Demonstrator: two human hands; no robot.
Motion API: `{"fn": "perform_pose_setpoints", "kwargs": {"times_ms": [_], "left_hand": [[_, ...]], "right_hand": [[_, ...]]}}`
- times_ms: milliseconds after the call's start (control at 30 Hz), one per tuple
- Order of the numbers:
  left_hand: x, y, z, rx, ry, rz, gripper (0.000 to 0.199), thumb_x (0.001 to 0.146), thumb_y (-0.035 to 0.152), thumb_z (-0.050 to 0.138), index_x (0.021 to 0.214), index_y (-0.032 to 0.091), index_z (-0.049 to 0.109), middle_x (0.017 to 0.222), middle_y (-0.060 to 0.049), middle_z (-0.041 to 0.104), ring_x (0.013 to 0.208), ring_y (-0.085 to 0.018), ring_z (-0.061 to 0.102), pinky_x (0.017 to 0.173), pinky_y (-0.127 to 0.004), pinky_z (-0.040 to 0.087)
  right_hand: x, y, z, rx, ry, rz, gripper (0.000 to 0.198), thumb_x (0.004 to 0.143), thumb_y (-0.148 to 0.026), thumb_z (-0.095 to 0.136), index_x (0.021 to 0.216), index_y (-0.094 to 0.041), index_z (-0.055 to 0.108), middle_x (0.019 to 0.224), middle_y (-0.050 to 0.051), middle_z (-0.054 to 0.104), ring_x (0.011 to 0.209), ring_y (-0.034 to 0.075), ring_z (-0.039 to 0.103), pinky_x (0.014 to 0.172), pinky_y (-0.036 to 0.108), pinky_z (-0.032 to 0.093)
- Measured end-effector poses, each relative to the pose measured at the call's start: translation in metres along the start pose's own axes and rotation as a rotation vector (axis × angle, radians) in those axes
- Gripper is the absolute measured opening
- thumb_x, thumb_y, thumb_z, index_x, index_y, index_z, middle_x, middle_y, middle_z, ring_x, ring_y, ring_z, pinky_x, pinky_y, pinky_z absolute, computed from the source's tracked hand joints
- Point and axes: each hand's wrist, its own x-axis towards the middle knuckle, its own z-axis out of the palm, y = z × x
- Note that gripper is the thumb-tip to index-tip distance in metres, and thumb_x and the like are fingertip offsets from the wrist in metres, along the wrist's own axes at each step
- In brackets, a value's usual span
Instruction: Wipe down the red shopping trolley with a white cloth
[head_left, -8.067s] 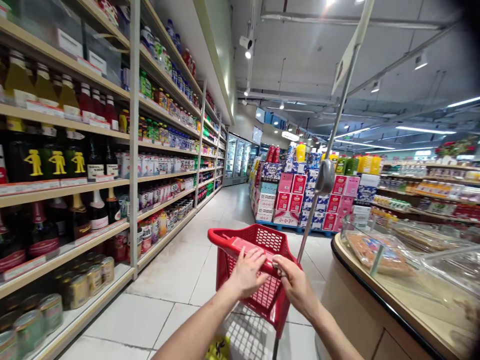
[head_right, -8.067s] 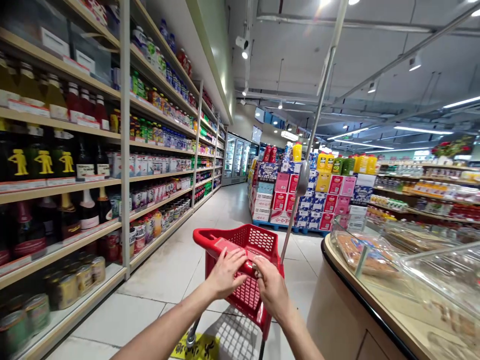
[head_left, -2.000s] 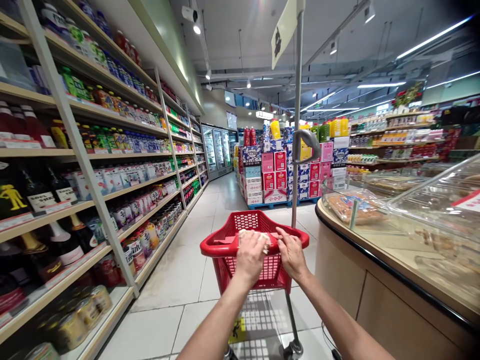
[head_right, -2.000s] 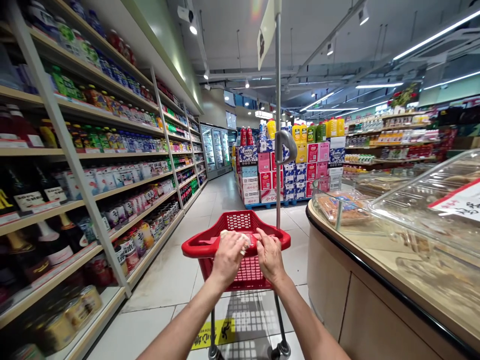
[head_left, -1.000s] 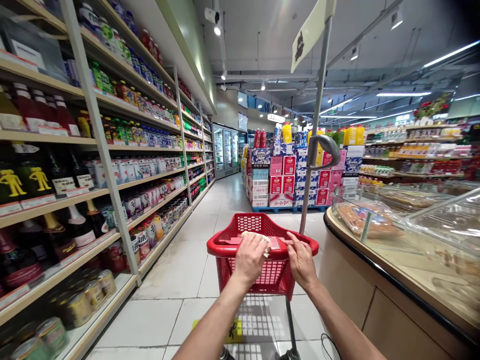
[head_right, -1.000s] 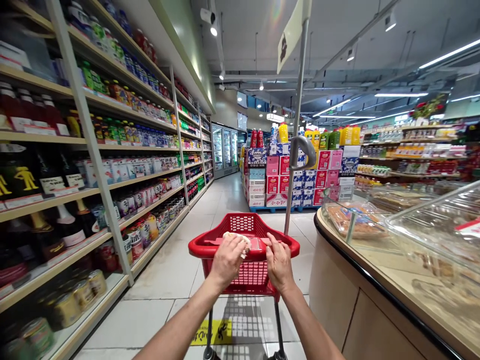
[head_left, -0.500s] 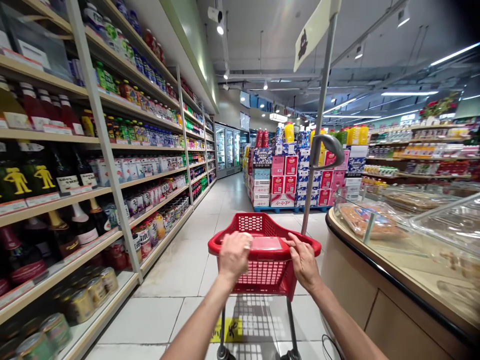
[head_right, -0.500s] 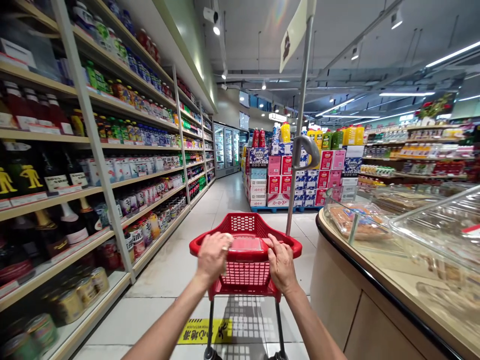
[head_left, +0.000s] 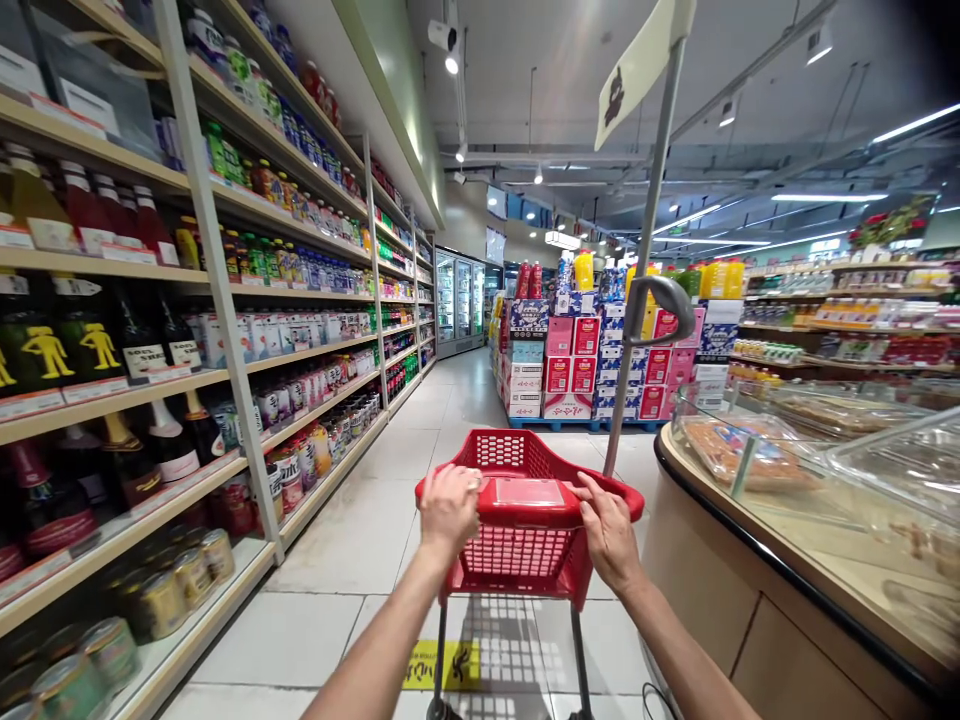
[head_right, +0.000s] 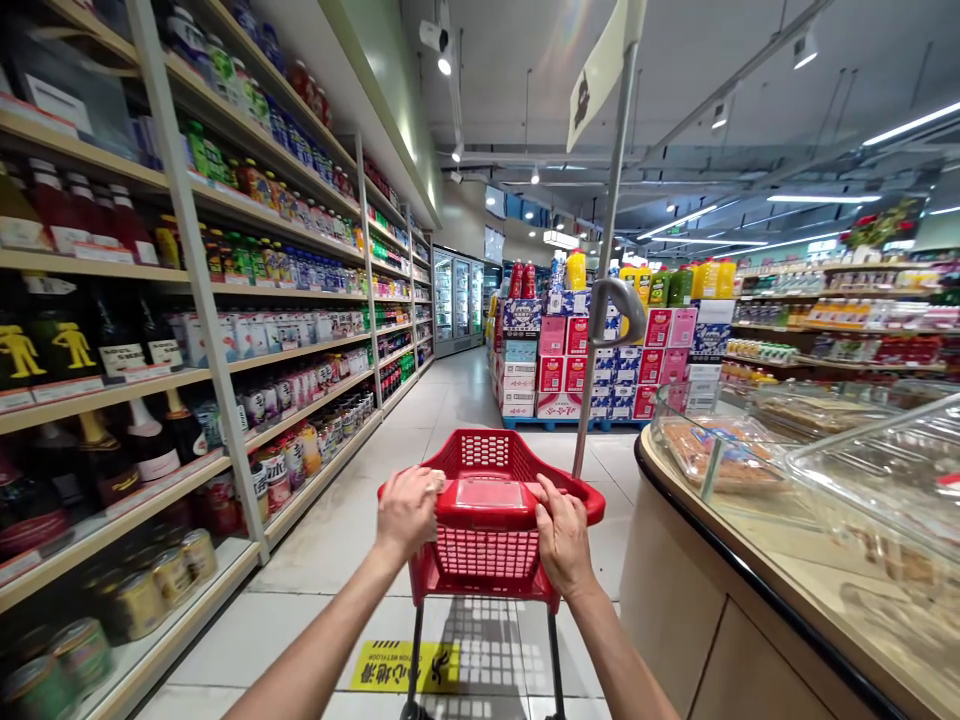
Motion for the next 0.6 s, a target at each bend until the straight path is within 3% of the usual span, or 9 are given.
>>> {"fn": "perform_pose_setpoints", "kwargs": {"times_ms": [67,100,233,300,433,500,600], "left_hand": [[0.000,-0.005,-0.001,0.024,0.005,-0.082,0.022,0.083,0.021,0.040,0.089,0.022,0.061,0.096,-0.004,0.065,0.094,-0.020,0.055,0.090,-0.045,0.038],[0.000,0.001,0.002,0.010,-0.010,-0.054,0.022,0.083,0.020,0.040,0.088,0.021,0.061,0.095,-0.004,0.065,0.093,-0.020,0.055,0.090,-0.043,0.039],[-0.001,0.048,0.023,-0.060,-0.054,0.224,0.022,0.081,0.018,0.042,0.094,0.020,0.059,0.098,-0.004,0.064,0.101,-0.019,0.051,0.096,-0.040,0.035],[0.000,0.057,0.025,-0.065,-0.086,0.265,0.025,0.081,0.021,0.042,0.101,0.019,0.057,0.104,-0.005,0.062,0.106,-0.020,0.049,0.097,-0.041,0.034],[0.002,0.032,0.008,-0.010,-0.133,-0.015,0.029,0.080,0.032,0.047,0.104,0.018,0.055,0.113,-0.009,0.056,0.106,-0.024,0.048,0.092,-0.043,0.037],[0.004,0.018,0.001,-0.027,-0.149,-0.125,0.021,0.080,0.029,0.047,0.096,0.020,0.057,0.102,-0.006,0.060,0.094,-0.021,0.054,0.085,-0.040,0.041],[0.009,0.014,-0.003,-0.093,-0.155,-0.151,0.016,0.081,0.017,0.042,0.083,0.021,0.057,0.081,-0.002,0.062,0.077,-0.016,0.058,0.075,-0.032,0.045]], "right_hand": [[-0.001,-0.002,0.002,0.002,0.006,0.004,0.042,0.085,-0.033,0.028,0.124,-0.021,0.039,0.103,0.002,0.063,0.094,0.019,0.050,0.091,0.043,0.030],[-0.001,-0.003,0.004,0.003,0.008,0.004,0.042,0.085,-0.033,0.028,0.124,-0.020,0.040,0.104,0.003,0.062,0.093,0.019,0.050,0.091,0.043,0.030],[-0.001,-0.004,0.006,0.000,0.003,-0.012,0.043,0.084,-0.035,0.030,0.121,-0.020,0.042,0.105,0.004,0.062,0.092,0.020,0.050,0.090,0.044,0.031],[-0.001,-0.002,0.005,-0.002,-0.005,-0.017,0.043,0.083,-0.036,0.030,0.121,-0.019,0.043,0.105,0.004,0.062,0.094,0.020,0.049,0.090,0.044,0.032],[-0.001,-0.003,0.003,-0.009,-0.009,-0.001,0.043,0.084,-0.035,0.028,0.122,-0.019,0.042,0.104,0.004,0.062,0.094,0.020,0.049,0.090,0.043,0.032],[-0.001,-0.005,0.003,-0.011,0.002,0.014,0.044,0.084,-0.036,0.028,0.122,-0.019,0.042,0.103,0.004,0.062,0.093,0.021,0.049,0.090,0.044,0.031],[-0.002,-0.007,0.003,-0.005,0.016,0.025,0.044,0.084,-0.036,0.028,0.122,-0.019,0.042,0.103,0.005,0.062,0.094,0.022,0.049,0.090,0.045,0.031]]}}
